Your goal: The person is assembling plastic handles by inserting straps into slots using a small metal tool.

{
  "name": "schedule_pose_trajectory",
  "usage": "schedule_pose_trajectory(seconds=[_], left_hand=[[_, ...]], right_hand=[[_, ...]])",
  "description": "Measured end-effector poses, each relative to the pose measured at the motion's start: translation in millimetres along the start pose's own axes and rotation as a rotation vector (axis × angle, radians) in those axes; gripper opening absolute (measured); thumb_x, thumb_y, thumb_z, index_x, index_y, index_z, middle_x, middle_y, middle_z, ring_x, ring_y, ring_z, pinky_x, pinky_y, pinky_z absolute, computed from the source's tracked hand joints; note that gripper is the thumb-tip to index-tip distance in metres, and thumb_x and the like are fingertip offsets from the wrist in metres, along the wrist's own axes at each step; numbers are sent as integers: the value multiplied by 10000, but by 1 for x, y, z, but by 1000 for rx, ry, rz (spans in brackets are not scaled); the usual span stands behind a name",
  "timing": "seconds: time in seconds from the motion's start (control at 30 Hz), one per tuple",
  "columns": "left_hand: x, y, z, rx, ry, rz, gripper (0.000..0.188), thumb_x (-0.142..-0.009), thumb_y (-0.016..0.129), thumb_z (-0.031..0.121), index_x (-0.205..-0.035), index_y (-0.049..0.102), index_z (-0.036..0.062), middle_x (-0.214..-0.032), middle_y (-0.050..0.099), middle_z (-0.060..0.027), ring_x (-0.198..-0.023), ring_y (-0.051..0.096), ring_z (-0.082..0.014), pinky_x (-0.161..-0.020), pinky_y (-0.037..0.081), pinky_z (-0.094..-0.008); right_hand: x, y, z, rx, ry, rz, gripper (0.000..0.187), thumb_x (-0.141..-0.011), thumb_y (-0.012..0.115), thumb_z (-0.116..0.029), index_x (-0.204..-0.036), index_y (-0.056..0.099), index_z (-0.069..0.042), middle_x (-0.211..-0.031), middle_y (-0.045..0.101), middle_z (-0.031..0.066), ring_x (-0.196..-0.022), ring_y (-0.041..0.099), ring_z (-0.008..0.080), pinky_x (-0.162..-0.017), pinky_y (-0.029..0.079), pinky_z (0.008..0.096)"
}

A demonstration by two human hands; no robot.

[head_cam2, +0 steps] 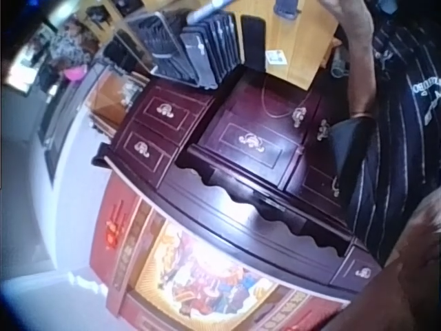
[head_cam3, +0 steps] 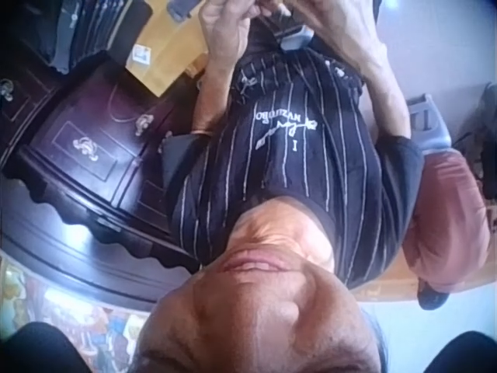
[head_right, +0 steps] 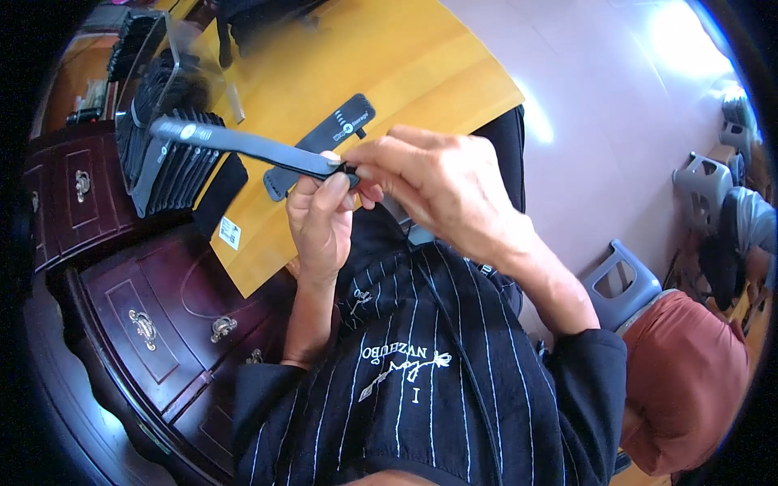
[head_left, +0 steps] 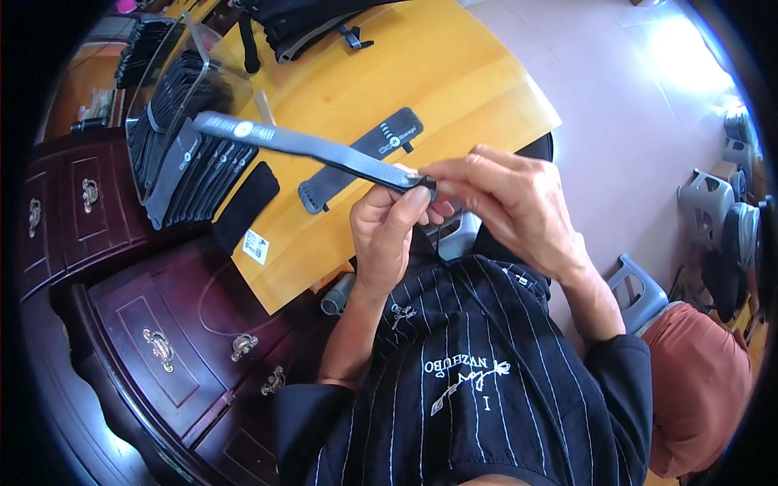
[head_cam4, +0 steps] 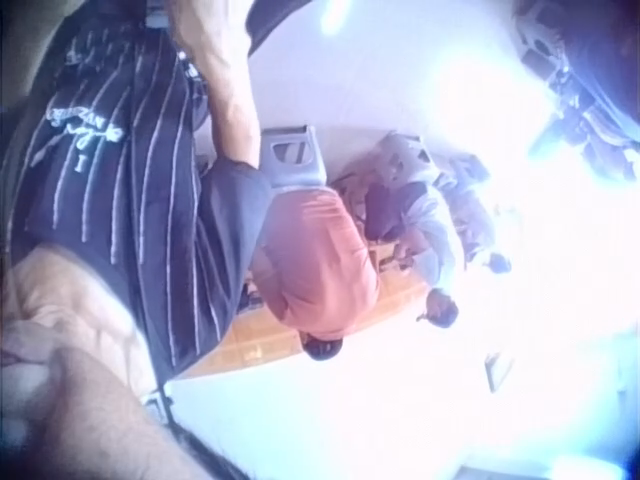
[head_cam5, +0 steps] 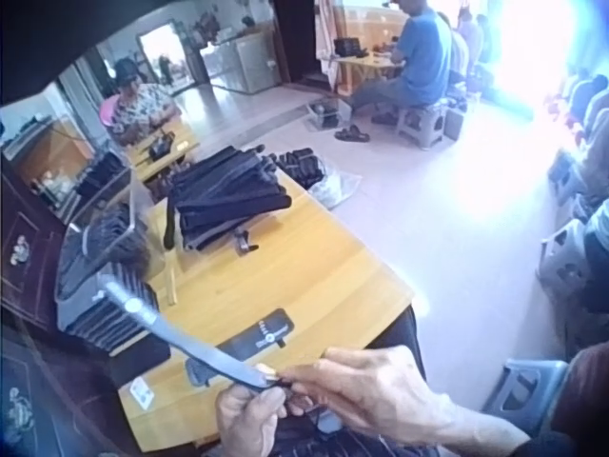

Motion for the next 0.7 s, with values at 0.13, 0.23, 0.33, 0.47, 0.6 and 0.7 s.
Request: schedule_pose_trajectory(seconds=[0.13,0.23,0.33,0.47,0.6,0.7], left_hand=[[3,5,4,52,37,12,158,-919,627,142,-887,608,-12,-790,629,-52,-718,613,-113,-661,487,-228],[0,2,-3,-159,-2,80,170,-900,665,151,-923,615,-10,-766,620,-38,-691,593,-92,-626,466,-197],[-4,3,-6,-176,35,12,154,-892,678,145,-900,629,-1,-748,616,-36,-656,569,-75,-588,439,-179],[-2,0,-5,-311,52,-1,214,-920,640,205,-847,624,4,-680,582,-55,-568,534,-110,-523,417,-205],[8,-1,-11,-238,18,55,250,-929,621,186,-751,590,14,-651,576,-75,-549,529,-116,-476,382,-203],[8,-3,-8,-212,3,72,281,-953,575,155,-713,585,7,-651,587,-40,-533,505,-60,-491,373,-180]], right_hand=[[6,1,-8,9,46,-9,192,-851,650,-99,-1040,679,-73,-715,599,67,-616,611,193,-535,474,302],[10,-2,-8,14,65,-12,195,-852,650,-97,-1043,675,-71,-722,604,67,-625,615,194,-542,481,303],[11,-2,-2,-4,62,0,181,-869,630,-134,-1040,660,-83,-753,617,61,-656,637,214,-560,496,305],[9,0,2,2,36,9,172,-886,612,-182,-1033,644,-98,-782,625,59,-695,655,242,-578,510,316],[6,4,7,27,27,26,186,-861,639,-84,-1044,664,-61,-763,618,83,-649,623,212,-568,485,309],[0,7,8,34,-12,71,188,-863,633,-76,-1049,662,-65,-762,615,86,-642,621,213,-565,481,311]])
Point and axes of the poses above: each hand's wrist, its own x-axis away from the middle knuckle, its own y-axis out of the palm, z = x × y, the point moved 9 cm from there along -x, towards the middle knuckle
